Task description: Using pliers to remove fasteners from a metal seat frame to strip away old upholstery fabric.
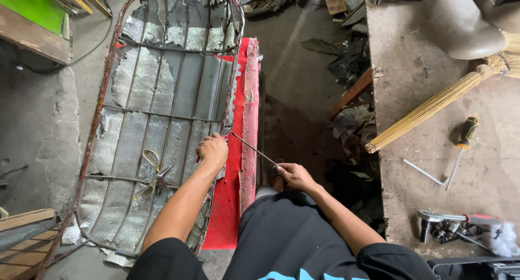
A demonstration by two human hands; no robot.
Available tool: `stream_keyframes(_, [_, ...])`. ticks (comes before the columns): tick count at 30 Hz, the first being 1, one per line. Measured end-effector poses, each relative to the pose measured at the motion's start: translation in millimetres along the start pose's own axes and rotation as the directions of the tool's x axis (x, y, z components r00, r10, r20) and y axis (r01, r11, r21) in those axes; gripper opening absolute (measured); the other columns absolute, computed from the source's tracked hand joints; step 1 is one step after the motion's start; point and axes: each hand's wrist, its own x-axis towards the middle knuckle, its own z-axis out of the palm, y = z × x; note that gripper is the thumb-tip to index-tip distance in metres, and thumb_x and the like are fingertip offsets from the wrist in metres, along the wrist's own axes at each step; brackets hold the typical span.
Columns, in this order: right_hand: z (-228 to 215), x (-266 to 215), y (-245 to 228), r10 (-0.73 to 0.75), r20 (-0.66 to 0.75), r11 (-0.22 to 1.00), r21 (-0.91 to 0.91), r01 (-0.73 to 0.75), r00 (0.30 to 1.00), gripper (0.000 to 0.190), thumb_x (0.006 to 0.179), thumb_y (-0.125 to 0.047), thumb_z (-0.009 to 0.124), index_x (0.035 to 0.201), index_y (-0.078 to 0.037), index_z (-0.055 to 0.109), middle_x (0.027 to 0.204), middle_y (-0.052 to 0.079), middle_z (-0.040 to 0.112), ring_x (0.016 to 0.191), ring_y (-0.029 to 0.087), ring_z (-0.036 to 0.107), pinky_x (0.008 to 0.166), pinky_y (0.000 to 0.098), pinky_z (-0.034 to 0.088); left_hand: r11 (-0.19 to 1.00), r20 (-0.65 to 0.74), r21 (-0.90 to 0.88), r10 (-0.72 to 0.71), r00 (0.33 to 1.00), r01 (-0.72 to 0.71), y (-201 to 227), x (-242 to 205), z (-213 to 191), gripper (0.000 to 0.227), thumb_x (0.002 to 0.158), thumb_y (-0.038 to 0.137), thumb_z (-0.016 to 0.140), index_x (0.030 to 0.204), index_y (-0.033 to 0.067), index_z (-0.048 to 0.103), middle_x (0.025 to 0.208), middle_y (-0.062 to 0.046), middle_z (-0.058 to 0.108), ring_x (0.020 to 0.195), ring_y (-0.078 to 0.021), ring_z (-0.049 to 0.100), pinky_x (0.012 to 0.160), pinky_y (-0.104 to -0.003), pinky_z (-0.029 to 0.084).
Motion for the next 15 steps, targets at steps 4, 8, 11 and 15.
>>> stream_keyframes(4, [0.0,1.2,3.4,0.011,-0.012,0.999,0.030,-0.011,1.000,0.040,0.099,-0.050,0.059,0.133,-0.035,0.074,0.096,0.020,0.081,0.088,0.031,0.080,0.089,0.0455,0.062,0.971,0.338,-0.230,0.022,0.941,0.060,2.5,15.4,3.1,0.039,0.099,0.018,0.053,0.126,-0.0116,0.050,0.118,-0.034,0.064,0.112,-0.0599,0.064,0.074,-0.074,0.054])
stream_keyframes(8, [-8.0,-10.3,-11.8,0.016,-0.024,0.999,0.051,-0.015,1.000,0.039,0.101,-0.051,0.058,0.133,-0.036,0.074,0.100,0.024,0.079,0.098,0.039,0.077,0.086,0.0491,0.062,0.534,0.560,-0.693,-0.026,0.828,0.485,21.3,23.1,16.2,0.038,0.086,-0.002,0.048,0.118,-0.0171,0.063,0.078,-0.027,0.069,0.058,-0.0405,0.071,0.050,-0.055,0.057])
stream_keyframes(11, [-6.9,-11.3,-13.9,0.016,-0.017,0.998,0.066,-0.015,1.000,0.039,0.101,-0.050,0.059,0.133,-0.035,0.074,0.103,0.027,0.078,0.103,0.042,0.075,0.086,0.0507,0.062,0.030,0.641,-0.767,0.086,0.763,0.641,33.8,22.0,37.7,0.021,0.091,-0.001,0.049,0.105,-0.0105,0.061,0.072,-0.018,0.062,0.052,-0.0291,0.066,0.046,-0.045,0.057])
stream_keyframes(15, [4.6,-0.5,-0.1,0.024,-0.037,0.989,0.150,-0.018,0.999,0.037,0.100,-0.043,0.063,0.132,-0.029,0.076,0.102,0.027,0.078,0.097,0.035,0.079,0.081,0.0424,0.066,-0.444,0.615,-0.531,0.384,0.689,0.721,54.1,16.6,38.6,0.016,0.107,0.027,0.048,0.099,0.0193,0.060,0.082,0.004,0.060,0.067,-0.0123,0.065,0.046,-0.009,0.031])
